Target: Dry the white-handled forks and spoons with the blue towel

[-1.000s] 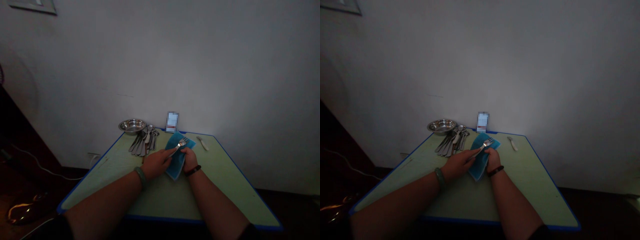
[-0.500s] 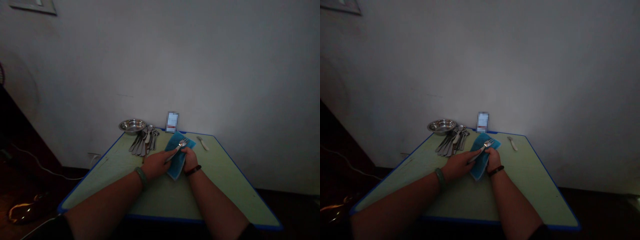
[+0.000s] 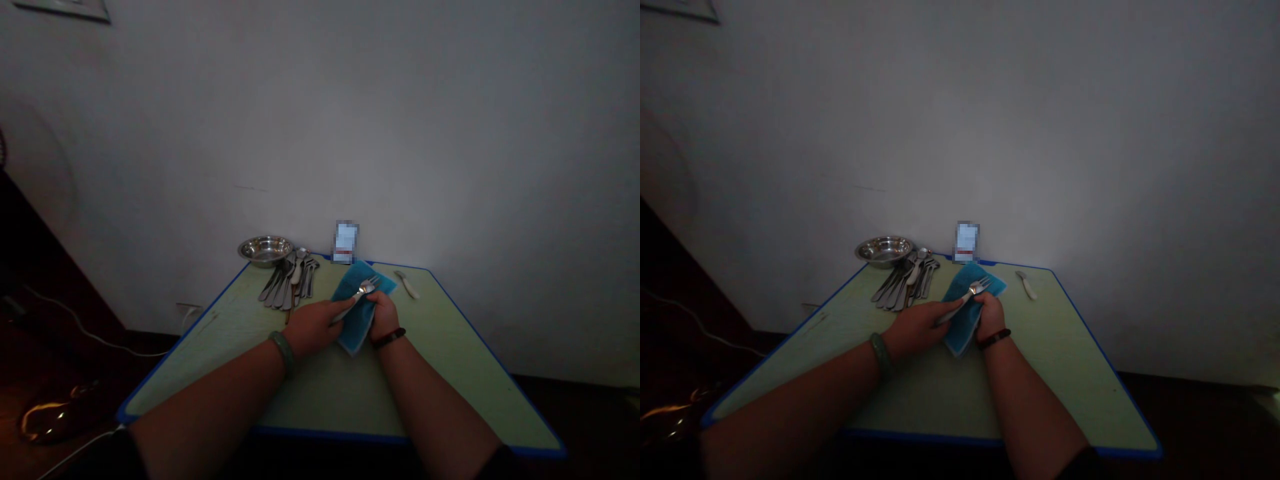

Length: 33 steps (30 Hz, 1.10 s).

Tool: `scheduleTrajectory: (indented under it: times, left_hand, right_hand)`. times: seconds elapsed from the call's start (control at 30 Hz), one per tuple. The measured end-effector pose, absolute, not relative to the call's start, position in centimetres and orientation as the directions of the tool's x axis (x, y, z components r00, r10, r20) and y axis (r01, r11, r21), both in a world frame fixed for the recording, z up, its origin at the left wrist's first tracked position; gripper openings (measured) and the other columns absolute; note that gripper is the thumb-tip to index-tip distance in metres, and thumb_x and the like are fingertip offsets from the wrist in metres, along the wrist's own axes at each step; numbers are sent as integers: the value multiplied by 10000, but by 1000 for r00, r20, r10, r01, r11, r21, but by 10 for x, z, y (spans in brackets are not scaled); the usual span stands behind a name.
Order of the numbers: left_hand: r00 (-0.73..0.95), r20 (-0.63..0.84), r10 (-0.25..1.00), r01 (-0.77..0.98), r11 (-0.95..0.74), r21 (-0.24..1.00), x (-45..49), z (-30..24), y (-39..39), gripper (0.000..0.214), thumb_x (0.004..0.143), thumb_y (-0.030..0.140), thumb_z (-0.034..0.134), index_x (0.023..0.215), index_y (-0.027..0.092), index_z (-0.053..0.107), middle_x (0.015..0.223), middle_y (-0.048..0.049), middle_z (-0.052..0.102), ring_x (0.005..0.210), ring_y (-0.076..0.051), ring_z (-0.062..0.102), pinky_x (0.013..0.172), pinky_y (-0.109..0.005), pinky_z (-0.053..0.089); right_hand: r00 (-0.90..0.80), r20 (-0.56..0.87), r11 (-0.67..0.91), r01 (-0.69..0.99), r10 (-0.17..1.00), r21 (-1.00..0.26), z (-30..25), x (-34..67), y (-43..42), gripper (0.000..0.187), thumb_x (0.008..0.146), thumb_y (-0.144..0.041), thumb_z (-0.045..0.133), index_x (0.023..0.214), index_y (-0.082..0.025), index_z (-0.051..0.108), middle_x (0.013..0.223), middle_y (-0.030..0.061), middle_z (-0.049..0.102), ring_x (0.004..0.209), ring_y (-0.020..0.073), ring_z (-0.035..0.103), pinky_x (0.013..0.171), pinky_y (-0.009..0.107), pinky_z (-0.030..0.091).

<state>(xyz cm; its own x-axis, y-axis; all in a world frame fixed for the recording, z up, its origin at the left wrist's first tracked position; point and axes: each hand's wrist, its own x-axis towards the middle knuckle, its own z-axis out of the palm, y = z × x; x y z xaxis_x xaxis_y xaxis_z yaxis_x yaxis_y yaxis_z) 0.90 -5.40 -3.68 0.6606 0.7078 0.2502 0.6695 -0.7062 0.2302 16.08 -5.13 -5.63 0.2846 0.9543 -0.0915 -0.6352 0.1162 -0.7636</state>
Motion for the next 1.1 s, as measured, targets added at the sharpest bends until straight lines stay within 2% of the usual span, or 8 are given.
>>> scheduleTrajectory:
  times: [0.1, 0.2, 0.33, 0.47, 0.6, 0.83, 0.93, 1.1]
  left_hand:
    - [658, 254, 709, 667, -705, 243, 9, -36, -55, 497, 754, 319, 430, 1236, 356, 315, 965, -10, 593, 785, -166, 554, 633, -244, 396]
    - [661, 262, 703, 653, -711, 260, 8, -36, -55, 499, 746, 315, 439, 1230, 355, 326, 946, -11, 599, 785, -171, 554, 635, -253, 401]
    - [646, 336, 686, 619, -728, 296, 6, -37, -52, 477, 748, 285, 420, 1215, 353, 354, 981, 1, 595, 815, -169, 553, 684, -275, 414]
    - [597, 438, 672, 552, -741, 383, 3, -38, -50, 439, 777, 252, 364, 1214, 286, 379, 1133, -3, 527, 952, -162, 511, 791, -281, 397]
    - [566, 471, 677, 543, -736, 405, 3, -36, -49, 432, 796, 255, 334, 1227, 244, 363, 1155, -23, 505, 995, -162, 485, 822, -280, 384]
    - [634, 328, 700, 645, -713, 275, 10, -36, -51, 474, 814, 307, 306, 1280, 327, 222, 991, -27, 532, 813, -150, 529, 666, -250, 408]
    - [647, 272, 713, 675, -701, 231, 11, -37, -51, 491, 816, 315, 301, 1287, 355, 168, 997, -21, 512, 782, -145, 528, 614, -233, 395]
    - [654, 229, 721, 688, -693, 216, 11, -37, -51, 518, 809, 325, 320, 1289, 371, 131, 1010, -15, 509, 784, -152, 535, 583, -229, 381]
  right_hand:
    - [218, -197, 19, -714, 956, -699, -55, 161, -52, 172, 514, -145, 401, 593, -166, 552, 503, -7, 603, 433, 135, 524, 521, 290, 468]
    - [189, -243, -13, -764, 951, -645, -54, 161, -51, 175, 526, -151, 394, 601, -166, 552, 487, -10, 590, 447, 136, 531, 528, 284, 467]
    - [205, -236, 6, -767, 950, -642, -54, 162, -51, 179, 523, -150, 401, 615, -165, 554, 506, -10, 598, 464, 135, 544, 529, 278, 463]
    - [203, -210, 9, -740, 956, -672, -54, 162, -51, 198, 512, -147, 410, 635, -166, 562, 521, -13, 606, 445, 133, 539, 515, 279, 459]
    - [168, -205, -23, -719, 964, -695, -56, 162, -51, 193, 508, -160, 417, 635, -167, 562, 551, -8, 621, 455, 139, 548, 499, 280, 455]
    - [189, -182, -8, -671, 965, -741, -60, 159, -51, 146, 508, -162, 435, 595, -169, 552, 513, -16, 610, 460, 136, 545, 478, 262, 447]
    - [220, -188, 1, -653, 957, -758, -58, 158, -53, 95, 503, -147, 433, 522, -171, 523, 467, -25, 591, 425, 122, 526, 471, 251, 444]
    - [226, -177, 15, -656, 958, -755, -59, 158, -52, 116, 502, -143, 430, 546, -171, 533, 476, -29, 593, 429, 127, 523, 481, 265, 451]
